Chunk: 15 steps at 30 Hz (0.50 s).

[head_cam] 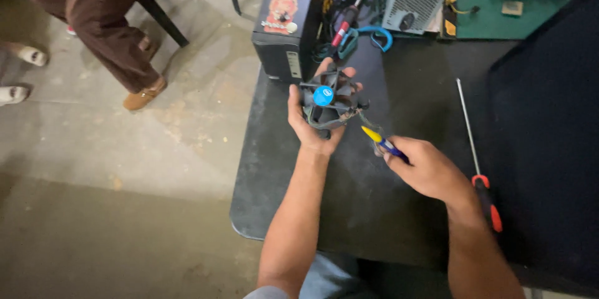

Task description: The person uses a brush to clean a small black fan and a silver heatsink on a workbench. They rotate the fan to reach different areas and brush both components thoroughly. The cleaned parts are placed on the table.

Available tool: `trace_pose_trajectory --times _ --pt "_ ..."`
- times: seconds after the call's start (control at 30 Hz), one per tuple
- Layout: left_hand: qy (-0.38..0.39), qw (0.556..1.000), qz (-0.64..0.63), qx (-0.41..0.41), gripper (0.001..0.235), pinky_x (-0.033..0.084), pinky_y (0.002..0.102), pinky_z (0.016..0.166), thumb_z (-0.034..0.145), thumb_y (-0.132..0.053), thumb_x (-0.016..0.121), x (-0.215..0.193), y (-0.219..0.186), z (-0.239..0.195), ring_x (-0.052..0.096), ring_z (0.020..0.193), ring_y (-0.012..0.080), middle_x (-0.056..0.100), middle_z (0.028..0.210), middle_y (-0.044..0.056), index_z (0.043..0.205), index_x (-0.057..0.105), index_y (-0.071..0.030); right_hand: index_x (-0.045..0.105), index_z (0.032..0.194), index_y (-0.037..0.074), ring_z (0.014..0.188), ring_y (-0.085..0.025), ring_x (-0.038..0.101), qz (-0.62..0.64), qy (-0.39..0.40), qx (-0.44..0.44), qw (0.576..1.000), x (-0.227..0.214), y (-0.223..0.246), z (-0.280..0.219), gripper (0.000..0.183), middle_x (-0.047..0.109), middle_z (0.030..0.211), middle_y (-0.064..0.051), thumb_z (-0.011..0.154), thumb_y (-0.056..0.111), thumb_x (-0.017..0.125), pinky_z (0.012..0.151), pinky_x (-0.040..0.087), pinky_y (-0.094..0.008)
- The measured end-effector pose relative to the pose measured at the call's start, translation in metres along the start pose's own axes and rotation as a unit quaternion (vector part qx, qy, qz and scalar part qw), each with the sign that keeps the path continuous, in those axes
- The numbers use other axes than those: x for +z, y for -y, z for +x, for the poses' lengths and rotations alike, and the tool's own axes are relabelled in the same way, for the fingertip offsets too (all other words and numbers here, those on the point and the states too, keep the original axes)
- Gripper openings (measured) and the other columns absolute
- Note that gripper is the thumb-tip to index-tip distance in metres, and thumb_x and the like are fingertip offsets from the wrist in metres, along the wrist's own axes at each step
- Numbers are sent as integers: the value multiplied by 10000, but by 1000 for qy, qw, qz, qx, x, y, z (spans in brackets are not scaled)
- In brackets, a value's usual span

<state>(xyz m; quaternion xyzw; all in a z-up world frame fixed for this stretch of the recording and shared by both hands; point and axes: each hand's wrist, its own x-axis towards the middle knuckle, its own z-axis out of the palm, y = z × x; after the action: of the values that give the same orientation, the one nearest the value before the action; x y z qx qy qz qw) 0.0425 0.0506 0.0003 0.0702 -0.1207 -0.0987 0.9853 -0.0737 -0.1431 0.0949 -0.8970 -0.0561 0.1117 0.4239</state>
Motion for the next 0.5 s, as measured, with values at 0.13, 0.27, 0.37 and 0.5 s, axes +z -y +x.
trace_pose_trajectory --times 0.13,0.27,0.37,0.5 --pt "-9 1000 1 12 872 648 645 968 1061 -719 504 9 -11 -3 726 1202 557 672 1446 354 1669 497 -94 751 1172 -92 927 -520 752 4 -57 -35 998 2 -40 2 305 751 930 -370 911 54 690 800 550 -613" --pt "-13 1000 -12 3 899 660 654 886 1045 -762 511 13 -15 -5 712 1219 566 646 1482 345 1675 506 -121 791 958 98 743 -314 734 -20 -59 59 996 4 -47 9 123 750 737 -145 911 181 713 716 573 -448" --pt "-28 999 -29 -13 931 670 656 872 1021 -810 509 15 -6 -6 721 1207 536 659 1478 312 1667 516 -140 770 942 121 730 -304 731 -31 -56 78 995 16 -34 14 112 735 730 -154 919 212 709 680 555 -441" --pt "-65 995 -68 -23 904 642 713 921 1014 -808 522 16 0 -9 742 1174 518 700 1440 286 1602 595 -126 776 950 142 705 -280 738 2 -55 107 993 25 -27 18 133 764 690 -97 938 257 710 644 570 -422"
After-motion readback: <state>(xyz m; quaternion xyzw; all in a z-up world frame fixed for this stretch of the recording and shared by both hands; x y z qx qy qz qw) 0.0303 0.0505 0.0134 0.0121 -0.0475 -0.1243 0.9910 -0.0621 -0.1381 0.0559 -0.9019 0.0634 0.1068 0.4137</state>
